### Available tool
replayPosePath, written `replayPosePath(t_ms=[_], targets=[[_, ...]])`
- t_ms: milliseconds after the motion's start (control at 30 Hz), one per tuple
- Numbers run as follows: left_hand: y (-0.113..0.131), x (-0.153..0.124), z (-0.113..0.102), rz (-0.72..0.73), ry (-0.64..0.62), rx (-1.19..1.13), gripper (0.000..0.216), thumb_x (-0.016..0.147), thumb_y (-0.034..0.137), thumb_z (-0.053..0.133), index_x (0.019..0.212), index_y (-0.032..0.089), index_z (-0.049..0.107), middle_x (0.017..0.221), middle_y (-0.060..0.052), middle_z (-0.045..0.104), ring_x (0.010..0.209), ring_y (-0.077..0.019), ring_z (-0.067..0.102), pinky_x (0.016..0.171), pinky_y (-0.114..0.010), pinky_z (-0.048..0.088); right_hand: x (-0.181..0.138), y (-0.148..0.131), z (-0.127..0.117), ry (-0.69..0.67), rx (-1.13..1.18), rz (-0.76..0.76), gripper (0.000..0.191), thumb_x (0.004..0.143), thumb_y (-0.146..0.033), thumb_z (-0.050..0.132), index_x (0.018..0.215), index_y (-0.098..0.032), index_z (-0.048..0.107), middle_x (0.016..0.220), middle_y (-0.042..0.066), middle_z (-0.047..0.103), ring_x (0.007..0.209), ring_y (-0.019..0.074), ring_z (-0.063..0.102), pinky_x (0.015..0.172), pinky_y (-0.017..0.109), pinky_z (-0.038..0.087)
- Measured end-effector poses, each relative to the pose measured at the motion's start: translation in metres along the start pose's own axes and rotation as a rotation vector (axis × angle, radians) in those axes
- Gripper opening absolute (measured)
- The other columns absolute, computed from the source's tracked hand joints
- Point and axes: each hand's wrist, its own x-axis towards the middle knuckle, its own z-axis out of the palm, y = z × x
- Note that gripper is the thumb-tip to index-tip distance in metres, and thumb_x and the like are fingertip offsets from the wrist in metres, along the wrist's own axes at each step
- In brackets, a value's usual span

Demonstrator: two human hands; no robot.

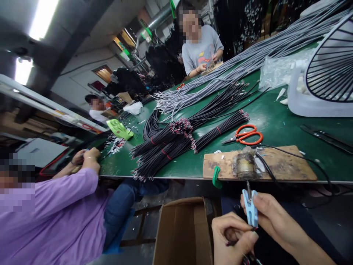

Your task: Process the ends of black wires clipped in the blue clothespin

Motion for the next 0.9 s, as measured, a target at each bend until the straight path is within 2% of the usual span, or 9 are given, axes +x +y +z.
replayPosePath(t_ms=[133, 233, 367, 433, 567, 633, 700, 800, 900], targets=[[-0.001, -0.001, 0.001, -0.001, 0.003, 0.023, 0.018, 0.061, 0.031, 0.086, 0.062, 0.015, 0.077, 0.057, -0.003, 0.061, 0.035, -0.0054, 0.047, 0.03, -0.017, 0.028, 0.0, 0.011, -0.012, 0.077, 0.056, 0.064, 0.045, 0.078, -0.061, 0.063, 0.081, -0.017, 0.073, 0.075, 0.006, 0.065, 0.07, 0.0195, 0.059, 0.07, 0.035, 0.049], [0.002, -0.002, 0.001, -0.011, 0.009, 0.068, 0.021, 0.062, 0.032, 0.085, 0.062, 0.014, 0.076, 0.058, -0.003, 0.061, 0.036, -0.0052, 0.047, 0.032, -0.018, 0.028, -0.001, 0.02, -0.03, 0.064, 0.035, 0.047, 0.044, 0.083, -0.059, 0.058, 0.083, -0.018, 0.074, 0.069, 0.005, 0.064, 0.07, 0.02, 0.058, 0.069, 0.035, 0.048], [0.003, -0.007, -0.003, -0.035, -0.009, 0.187, 0.032, 0.062, 0.039, 0.084, 0.056, 0.012, 0.07, 0.055, -0.003, 0.059, 0.039, -0.0061, 0.048, 0.035, -0.019, 0.029, -0.008, 0.026, -0.055, 0.054, -0.239, -0.012, 0.032, 0.087, -0.047, 0.059, 0.09, -0.019, 0.073, 0.077, 0.006, 0.066, 0.077, 0.0217, 0.059, 0.07, 0.035, 0.047], [-0.003, -0.01, -0.007, -0.147, -0.024, 0.17, 0.038, 0.065, 0.045, 0.082, 0.061, 0.013, 0.063, 0.053, -0.002, 0.06, 0.035, -0.0051, 0.046, 0.033, -0.018, 0.028, -0.012, 0.024, -0.06, 0.034, -0.418, -0.035, 0.024, 0.085, -0.042, 0.064, 0.086, -0.019, 0.072, 0.08, 0.006, 0.066, 0.081, 0.0227, 0.06, 0.074, 0.035, 0.048], [-0.026, -0.014, -0.016, -0.539, -0.116, -0.011, 0.053, 0.062, 0.056, 0.08, 0.077, 0.02, 0.044, 0.048, 0.004, 0.063, 0.021, -0.0027, 0.037, 0.026, -0.015, 0.029, -0.011, 0.013, -0.047, -0.072, -0.646, -0.129, 0.021, 0.082, -0.037, 0.067, 0.072, -0.019, 0.072, 0.072, 0.003, 0.063, 0.076, 0.0215, 0.06, 0.069, 0.031, 0.049], [-0.039, -0.015, -0.018, -0.642, -0.169, -0.06, 0.058, 0.055, 0.056, 0.083, 0.076, 0.021, 0.042, 0.044, 0.006, 0.06, 0.018, -0.0027, 0.035, 0.024, -0.014, 0.028, -0.008, 0.008, -0.034, -0.185, -0.739, -0.12, 0.012, 0.08, -0.028, 0.069, 0.071, -0.02, 0.073, 0.073, 0.002, 0.065, 0.074, 0.0199, 0.062, 0.07, 0.029, 0.049], [-0.049, -0.016, -0.018, -0.678, -0.177, -0.083, 0.062, 0.047, 0.053, 0.088, 0.073, 0.02, 0.041, 0.039, 0.008, 0.055, 0.016, -0.0034, 0.035, 0.022, -0.014, 0.028, -0.008, 0.006, -0.023, -0.25, -0.835, -0.13, 0.004, 0.074, -0.019, 0.072, 0.072, -0.022, 0.074, 0.077, 0.001, 0.067, 0.076, 0.0198, 0.063, 0.072, 0.029, 0.05], [-0.059, -0.016, -0.019, -0.65, -0.12, -0.116, 0.069, 0.039, 0.046, 0.093, 0.073, 0.02, 0.04, 0.037, 0.011, 0.051, 0.015, -0.0039, 0.034, 0.02, -0.016, 0.032, -0.009, 0.01, -0.016, -0.196, -0.93, -0.205, 0.008, 0.072, -0.014, 0.07, 0.07, -0.022, 0.072, 0.078, 0.002, 0.068, 0.075, 0.0202, 0.063, 0.071, 0.03, 0.049], [-0.058, -0.017, -0.02, -0.542, -0.086, -0.208, 0.063, 0.047, 0.044, 0.091, 0.077, 0.02, 0.042, 0.043, 0.011, 0.055, 0.016, -0.0021, 0.035, 0.022, -0.015, 0.036, -0.011, 0.018, -0.023, -0.133, -0.924, -0.224, 0.01, 0.077, -0.016, 0.067, 0.068, -0.02, 0.068, 0.074, 0.002, 0.065, 0.072, 0.019, 0.061, 0.068, 0.029, 0.048]])
